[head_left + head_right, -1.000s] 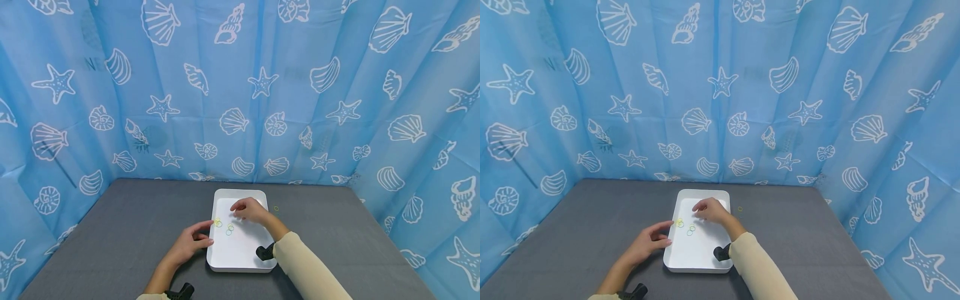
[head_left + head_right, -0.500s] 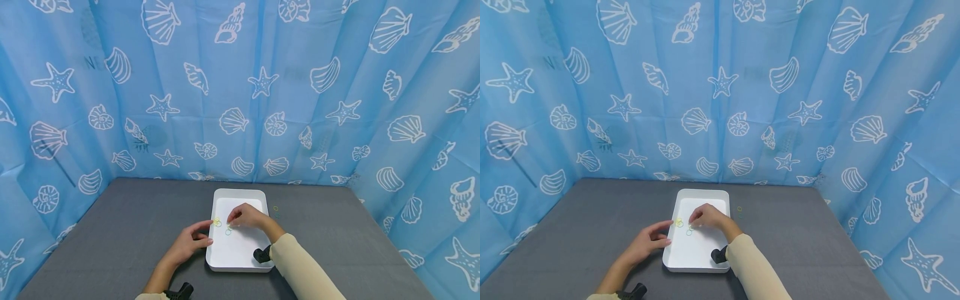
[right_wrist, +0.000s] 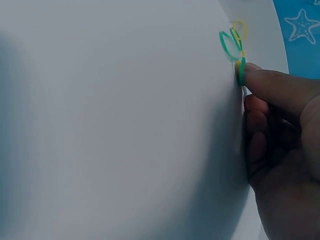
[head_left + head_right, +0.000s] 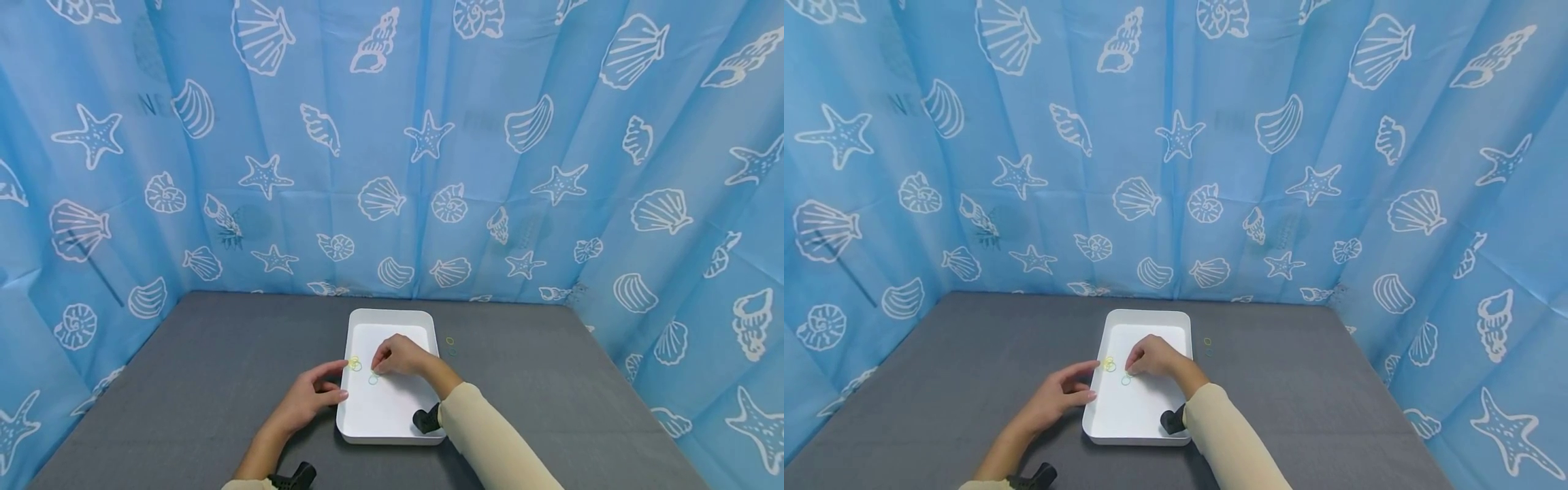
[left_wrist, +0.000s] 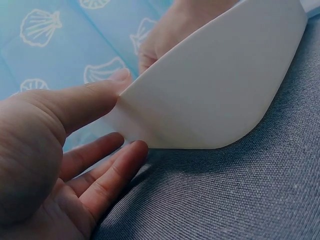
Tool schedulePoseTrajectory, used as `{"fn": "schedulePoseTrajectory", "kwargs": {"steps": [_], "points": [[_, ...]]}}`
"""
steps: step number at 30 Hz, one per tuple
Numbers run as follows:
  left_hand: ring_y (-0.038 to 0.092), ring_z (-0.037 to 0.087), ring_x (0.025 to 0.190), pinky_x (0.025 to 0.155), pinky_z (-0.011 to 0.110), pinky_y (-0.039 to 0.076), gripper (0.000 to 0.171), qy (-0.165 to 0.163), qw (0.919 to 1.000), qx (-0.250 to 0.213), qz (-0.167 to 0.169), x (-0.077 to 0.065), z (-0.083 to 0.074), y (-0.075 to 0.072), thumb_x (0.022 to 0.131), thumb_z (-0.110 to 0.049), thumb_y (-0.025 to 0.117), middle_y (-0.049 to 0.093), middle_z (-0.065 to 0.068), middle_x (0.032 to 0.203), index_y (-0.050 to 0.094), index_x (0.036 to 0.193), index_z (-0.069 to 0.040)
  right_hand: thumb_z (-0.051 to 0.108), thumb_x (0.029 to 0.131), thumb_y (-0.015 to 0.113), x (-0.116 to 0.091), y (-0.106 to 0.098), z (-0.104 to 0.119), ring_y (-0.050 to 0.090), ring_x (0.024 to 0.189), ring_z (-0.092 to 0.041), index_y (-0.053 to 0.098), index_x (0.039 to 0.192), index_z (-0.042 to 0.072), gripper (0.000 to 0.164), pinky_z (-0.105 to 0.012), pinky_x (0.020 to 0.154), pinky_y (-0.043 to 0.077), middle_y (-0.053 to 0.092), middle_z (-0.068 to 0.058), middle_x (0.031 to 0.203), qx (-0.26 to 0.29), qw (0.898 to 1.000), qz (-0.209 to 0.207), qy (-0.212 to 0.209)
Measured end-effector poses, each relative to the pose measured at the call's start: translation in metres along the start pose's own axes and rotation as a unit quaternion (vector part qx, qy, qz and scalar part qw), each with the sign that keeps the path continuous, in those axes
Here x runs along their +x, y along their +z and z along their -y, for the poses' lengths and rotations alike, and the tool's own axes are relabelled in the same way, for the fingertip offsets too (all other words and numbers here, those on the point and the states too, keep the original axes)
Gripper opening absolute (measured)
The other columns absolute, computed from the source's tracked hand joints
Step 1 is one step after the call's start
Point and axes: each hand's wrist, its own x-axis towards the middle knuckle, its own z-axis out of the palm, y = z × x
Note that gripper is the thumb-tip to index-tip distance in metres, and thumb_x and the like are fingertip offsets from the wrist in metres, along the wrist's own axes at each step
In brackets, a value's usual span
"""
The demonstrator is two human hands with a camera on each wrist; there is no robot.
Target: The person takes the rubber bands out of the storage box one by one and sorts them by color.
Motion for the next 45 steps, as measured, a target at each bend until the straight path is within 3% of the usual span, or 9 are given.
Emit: {"fn": "schedulePoseTrajectory", "kwargs": {"steps": [18,27,33,45], "points": [[0.061,0.022,0.092,0.077,0.032,0.051,0.058,-0.01,0.9999,0.005,-0.006,0.0,-0.001,0.001,0.087,-0.015,0.075,0.051,0.02,0.135,0.052,0.14,-0.006,0.007,0.089,0.069,-0.005,-0.004,0.0,0.051,0.066,-0.01,0.073,0.083,0.009,0.008,-0.025,0.06,0.042,0.063,0.004,0.074,0.048,0.998,-0.027,0.02],[0.062,0.023,0.094,0.079,0.034,0.05,0.058,-0.011,0.9999,0.004,-0.005,0.0,-0.001,0.002,0.086,-0.015,0.075,0.05,0.021,0.136,0.052,0.139,-0.007,0.01,0.095,0.063,-0.009,-0.015,0.002,0.051,0.07,-0.014,0.069,0.092,0.003,0.009,-0.027,0.062,0.043,0.06,-0.003,0.079,0.11,0.99,-0.083,0.024],[0.062,0.022,0.093,0.079,0.034,0.05,0.06,-0.011,0.9999,0.006,-0.011,0.001,0.0,0.003,0.085,-0.015,0.076,0.051,0.02,0.136,0.052,0.139,-0.007,0.008,0.094,0.063,-0.014,-0.023,0.001,0.051,0.071,-0.016,0.067,0.091,0.002,0.008,-0.029,0.064,0.043,0.059,-0.002,0.079,0.121,0.985,-0.122,0.014],[0.062,0.023,0.093,0.075,0.031,0.05,0.059,0.004,1.0,0.002,0.001,0.001,0.001,0.001,0.087,-0.015,0.075,0.05,0.023,0.135,0.051,0.14,-0.004,0.005,0.094,0.062,-0.027,-0.048,-0.008,0.055,0.076,-0.023,0.068,0.093,-0.003,0.01,-0.053,0.079,0.046,0.063,-0.005,0.084,0.162,0.969,-0.184,0.028]]}}
